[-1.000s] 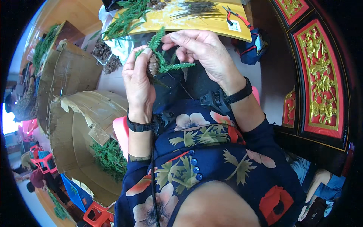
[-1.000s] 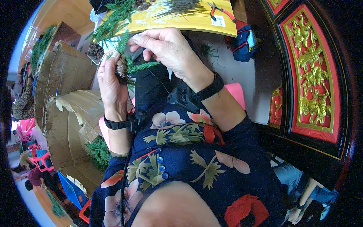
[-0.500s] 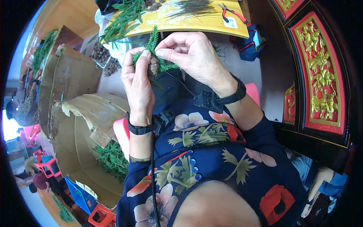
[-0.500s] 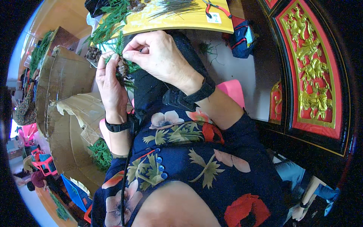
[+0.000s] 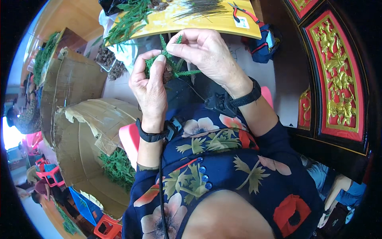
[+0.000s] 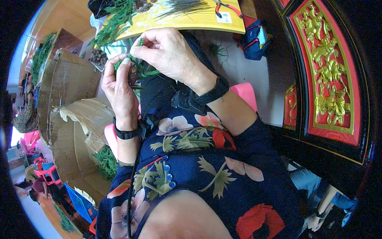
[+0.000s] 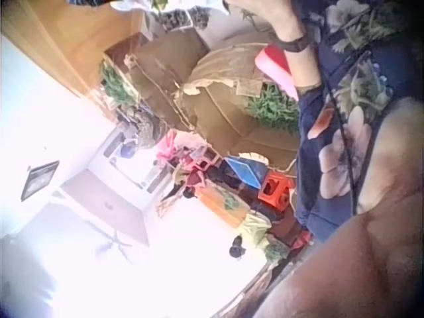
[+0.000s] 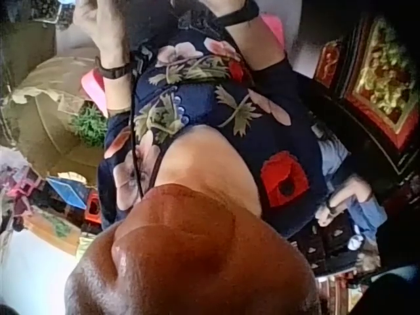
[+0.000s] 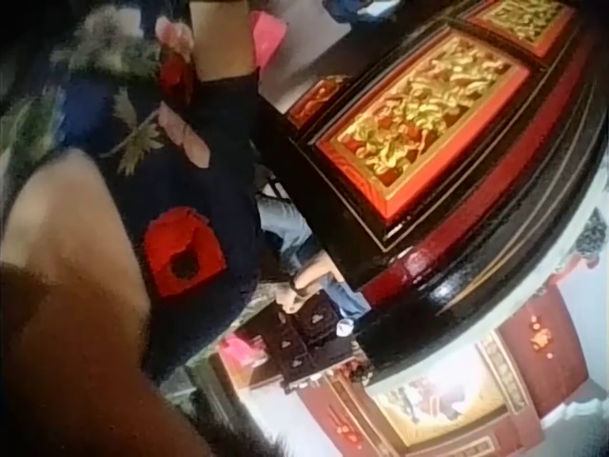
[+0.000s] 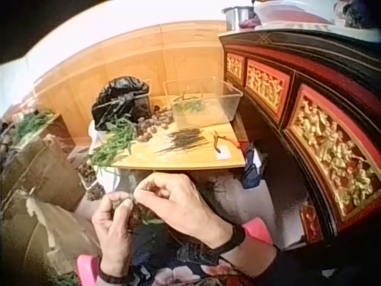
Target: Assembling decorative artificial plants by attaching smaller leaf clusters to a main branch.
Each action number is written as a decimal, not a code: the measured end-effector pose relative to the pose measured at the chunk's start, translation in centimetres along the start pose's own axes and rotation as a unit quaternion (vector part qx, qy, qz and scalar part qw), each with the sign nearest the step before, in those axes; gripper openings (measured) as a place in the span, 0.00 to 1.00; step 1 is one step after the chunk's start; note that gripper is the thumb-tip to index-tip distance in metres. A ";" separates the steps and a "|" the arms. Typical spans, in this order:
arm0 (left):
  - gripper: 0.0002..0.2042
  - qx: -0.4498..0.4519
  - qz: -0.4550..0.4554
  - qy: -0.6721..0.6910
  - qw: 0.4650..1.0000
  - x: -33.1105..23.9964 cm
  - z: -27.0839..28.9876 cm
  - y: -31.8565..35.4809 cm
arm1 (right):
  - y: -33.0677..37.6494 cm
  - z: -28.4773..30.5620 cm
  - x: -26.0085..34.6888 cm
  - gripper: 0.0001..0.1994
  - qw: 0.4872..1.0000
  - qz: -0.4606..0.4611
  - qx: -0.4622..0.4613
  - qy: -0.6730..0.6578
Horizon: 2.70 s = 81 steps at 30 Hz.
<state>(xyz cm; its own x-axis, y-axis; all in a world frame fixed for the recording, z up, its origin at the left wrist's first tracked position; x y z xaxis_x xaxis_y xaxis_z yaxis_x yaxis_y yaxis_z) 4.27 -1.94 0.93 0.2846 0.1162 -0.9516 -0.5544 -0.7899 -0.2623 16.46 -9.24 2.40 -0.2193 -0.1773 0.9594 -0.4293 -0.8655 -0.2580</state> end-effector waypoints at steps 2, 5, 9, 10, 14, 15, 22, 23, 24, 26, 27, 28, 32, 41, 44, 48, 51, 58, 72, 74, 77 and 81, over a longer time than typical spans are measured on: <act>0.04 0.001 -0.002 -0.005 1.000 -0.1 -0.1 0.1 | 0.2 0.0 0.0 0.08 0.999 -0.035 0.017 -0.006; 0.04 0.002 -0.005 -0.014 1.000 -0.3 0.0 0.2 | 0.2 0.2 -0.2 0.08 1.000 -0.022 0.005 0.001; 0.04 0.029 0.039 0.028 0.998 0.6 0.0 0.1 | 0.3 0.2 -0.4 0.08 1.000 0.005 -0.002 0.013; 0.04 0.038 0.042 0.035 0.998 0.6 0.0 0.0 | 0.3 0.1 -0.1 0.08 1.000 0.019 -0.003 0.018; 0.04 0.057 0.057 0.060 0.995 0.7 -0.2 -0.1 | 0.2 0.2 -0.1 0.08 0.998 0.061 0.005 0.007; 0.04 0.059 0.064 0.071 0.994 0.8 -0.3 -0.2 | 0.1 0.2 -0.1 0.08 0.998 0.061 0.006 0.008; 0.04 0.046 0.067 0.080 0.994 1.0 -0.4 -0.3 | 0.2 0.2 0.3 0.07 0.997 0.037 -0.016 0.066; 0.04 0.049 0.069 0.080 0.993 0.9 -0.4 -0.3 | 0.2 0.1 0.4 0.07 0.997 0.036 -0.015 0.066; 0.04 0.053 0.071 0.079 0.993 0.9 -0.3 -0.4 | 0.2 0.2 0.6 0.07 0.996 0.042 -0.017 0.082; 0.03 0.056 0.086 0.089 0.991 1.1 -0.2 -0.3 | 0.4 0.1 0.9 0.07 0.992 0.053 -0.019 0.114; 0.03 0.060 0.100 0.099 0.988 1.3 -0.2 -0.3 | 0.4 0.1 0.9 0.07 0.992 0.053 -0.018 0.114; 0.03 0.065 0.114 0.109 0.985 1.4 -0.1 -0.3 | 0.5 0.0 1.0 0.06 0.990 0.061 -0.025 0.126; 0.03 0.083 0.141 0.140 0.977 2.1 0.2 -0.6 | 0.6 -0.1 1.9 0.05 0.971 0.133 -0.039 0.194; 0.04 0.204 0.198 0.090 0.954 1.3 1.4 -1.1 | 0.2 -0.6 4.4 0.04 0.858 0.368 0.077 0.350; 0.04 0.214 0.188 0.066 0.956 1.5 1.6 -1.1 | 0.0 -1.0 4.9 0.04 0.830 0.394 0.120 0.377; 0.06 0.250 0.206 0.069 0.943 1.3 1.8 -1.3 | -0.9 -0.7 4.6 0.04 0.822 0.402 0.182 0.360; 0.07 0.267 0.203 0.096 0.937 2.1 2.1 -1.5 | -1.6 -0.6 4.7 0.04 0.840 0.384 0.222 0.313; 0.08 0.265 0.230 0.133 0.927 2.4 2.2 -1.5 | -2.5 -1.5 4.6 0.07 0.863 0.307 0.310 0.254; 0.04 0.011 -0.238 -0.405 0.883 -0.2 0.7 -1.2 | -3.7 -0.6 -0.4 0.10 0.934 0.084 0.121 0.326; 0.03 0.017 -0.187 -0.347 0.919 1.0 0.8 -1.5 | -4.2 -0.3 -1.3 0.12 0.951 0.053 0.146 0.269; 0.03 0.020 -0.077 -0.236 0.969 2.4 1.7 -1.5 | -5.8 1.7 -2.8 0.14 0.953 0.014 0.142 0.267; 0.04 0.019 -0.015 -0.148 0.989 1.8 1.6 -1.5 | -8.6 11.7 -5.7 0.24 0.880 -0.054 -0.094 0.462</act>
<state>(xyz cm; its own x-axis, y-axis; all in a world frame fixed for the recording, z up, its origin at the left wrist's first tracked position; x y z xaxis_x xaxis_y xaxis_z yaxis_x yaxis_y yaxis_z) 4.35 0.38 -0.64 0.0629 0.3153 -0.9469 -0.5802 -0.7604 -0.2917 31.67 -6.31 0.48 -0.7507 0.4321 0.4998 -0.6087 -0.7464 -0.2690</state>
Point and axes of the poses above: each hand's wrist, its own y-axis away from the middle knuckle, its own z-axis out of the back of the hand, x = y × z, the point moved 5 cm from there along -y, towards the middle knuckle, and after that the axes turned 3 degrees about x, right-handed, at the moved point
